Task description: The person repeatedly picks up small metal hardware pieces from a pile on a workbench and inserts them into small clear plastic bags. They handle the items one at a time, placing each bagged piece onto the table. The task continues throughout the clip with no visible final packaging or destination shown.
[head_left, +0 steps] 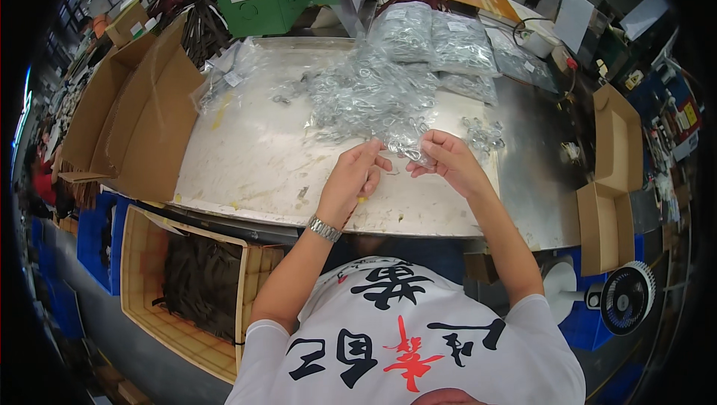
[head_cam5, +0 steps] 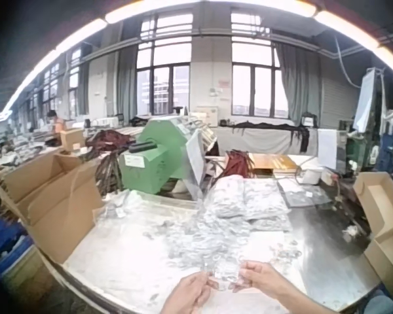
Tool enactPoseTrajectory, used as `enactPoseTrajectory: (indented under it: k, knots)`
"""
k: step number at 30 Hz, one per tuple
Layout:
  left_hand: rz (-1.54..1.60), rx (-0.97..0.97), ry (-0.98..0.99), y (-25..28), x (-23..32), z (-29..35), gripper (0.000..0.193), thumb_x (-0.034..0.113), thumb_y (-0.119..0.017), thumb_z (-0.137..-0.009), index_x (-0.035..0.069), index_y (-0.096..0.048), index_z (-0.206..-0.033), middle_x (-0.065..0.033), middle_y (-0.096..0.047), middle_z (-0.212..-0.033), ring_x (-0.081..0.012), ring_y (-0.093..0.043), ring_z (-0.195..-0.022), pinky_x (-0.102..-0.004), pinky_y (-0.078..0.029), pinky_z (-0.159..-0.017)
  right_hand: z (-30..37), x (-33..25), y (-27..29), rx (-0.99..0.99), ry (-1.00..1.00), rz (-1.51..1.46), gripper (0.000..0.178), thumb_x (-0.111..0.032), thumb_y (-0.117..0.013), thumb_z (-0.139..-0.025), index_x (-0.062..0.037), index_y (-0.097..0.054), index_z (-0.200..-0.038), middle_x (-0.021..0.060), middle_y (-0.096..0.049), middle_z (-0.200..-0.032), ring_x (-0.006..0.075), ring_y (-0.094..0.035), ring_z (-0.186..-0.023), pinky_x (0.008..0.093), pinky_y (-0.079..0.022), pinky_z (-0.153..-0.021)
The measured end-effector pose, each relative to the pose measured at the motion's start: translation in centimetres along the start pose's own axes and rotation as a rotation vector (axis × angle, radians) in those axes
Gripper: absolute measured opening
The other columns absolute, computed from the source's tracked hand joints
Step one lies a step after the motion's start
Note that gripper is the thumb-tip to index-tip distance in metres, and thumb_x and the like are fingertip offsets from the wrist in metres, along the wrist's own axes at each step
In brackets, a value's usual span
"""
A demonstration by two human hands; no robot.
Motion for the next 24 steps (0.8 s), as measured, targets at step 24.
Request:
enactPoseTrajectory:
  k: [24]
  knots:
    - [-0.922, 0.136, -0.627, -0.5, 3.4, 0.8, 0.029, 0.018, -0.076, -0.099, 0.001, -0.073, -0.122, -0.0135, -0.077, -0.100, -0.0226, -0.071, -0.086, -0.0314, -0.053, -0.072, 2.4, 0.3, -2.9, 0.087, -0.013, 0.089, 0.021, -0.019, -0.068, -0.106, -0.0013, -0.068, -0.117, 0.0160, -0.078, -0.104, 0.0150, -0.073, -0.078, 0.0291, -0.062, -0.077]
Point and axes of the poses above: each hand's wrist, its own z-axis away from the middle knuckle, its own y-axis out of the back of the hand, x = y × z, the point moved 3 cm from there along -z, towards the middle knuckle
